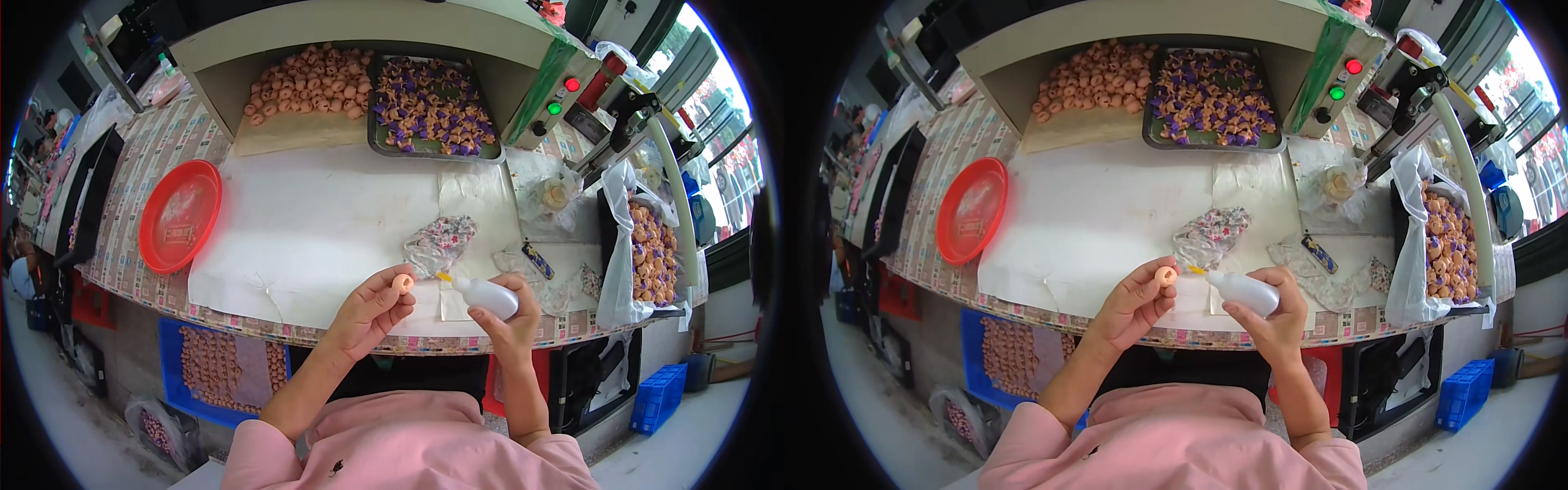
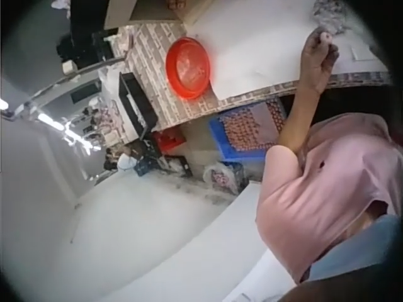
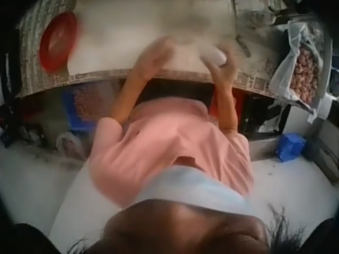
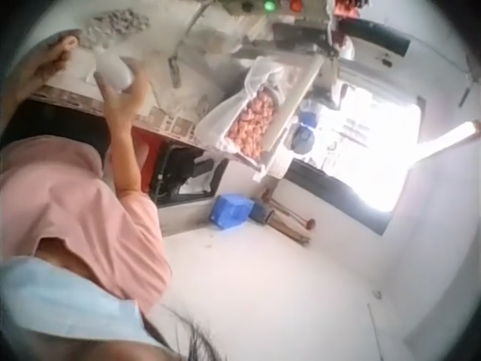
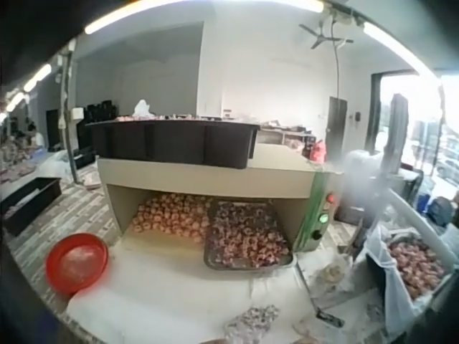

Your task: Assembling small toy components by inserting white parts into colored housings at a factory workstation.

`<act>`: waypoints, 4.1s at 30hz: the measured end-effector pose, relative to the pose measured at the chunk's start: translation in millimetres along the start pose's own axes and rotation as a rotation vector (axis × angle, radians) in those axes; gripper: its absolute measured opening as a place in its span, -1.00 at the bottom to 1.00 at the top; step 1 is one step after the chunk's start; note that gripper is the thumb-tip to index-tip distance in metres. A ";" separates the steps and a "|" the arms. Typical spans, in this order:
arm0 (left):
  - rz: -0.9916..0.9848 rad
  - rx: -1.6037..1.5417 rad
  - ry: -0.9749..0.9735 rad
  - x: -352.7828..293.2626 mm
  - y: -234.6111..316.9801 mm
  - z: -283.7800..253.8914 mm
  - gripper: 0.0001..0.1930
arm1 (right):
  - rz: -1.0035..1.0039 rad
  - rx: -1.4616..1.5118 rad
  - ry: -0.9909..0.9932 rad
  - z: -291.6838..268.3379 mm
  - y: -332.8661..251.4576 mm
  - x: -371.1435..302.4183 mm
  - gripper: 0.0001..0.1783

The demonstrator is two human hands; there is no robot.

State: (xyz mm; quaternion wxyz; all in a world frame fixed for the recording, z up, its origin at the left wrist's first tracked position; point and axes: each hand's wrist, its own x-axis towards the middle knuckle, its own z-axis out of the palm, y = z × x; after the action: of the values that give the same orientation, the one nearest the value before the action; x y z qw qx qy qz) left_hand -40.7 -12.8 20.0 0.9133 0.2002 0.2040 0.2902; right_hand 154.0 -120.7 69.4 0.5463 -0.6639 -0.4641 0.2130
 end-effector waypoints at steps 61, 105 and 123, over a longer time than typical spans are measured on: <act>0.036 0.142 -0.036 9.8 -22.4 -7.2 -0.63 | -0.282 -0.160 0.070 -5.4 6.9 -14.8 -0.65; 0.082 0.036 -0.103 -17.2 -1.7 3.8 -0.59 | -0.127 -1.151 -0.297 68.3 30.6 267.7 -0.87; 0.037 0.102 -0.070 -1.6 -18.6 14.2 -0.60 | -0.098 -0.024 -0.424 0.7 -18.2 32.9 -0.73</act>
State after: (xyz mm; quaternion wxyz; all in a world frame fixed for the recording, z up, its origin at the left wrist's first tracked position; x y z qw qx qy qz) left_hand -26.5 -31.3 23.3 0.9029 0.2602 0.1826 0.2892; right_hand 162.2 -92.9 93.3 0.4382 -0.5874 -0.6029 0.3153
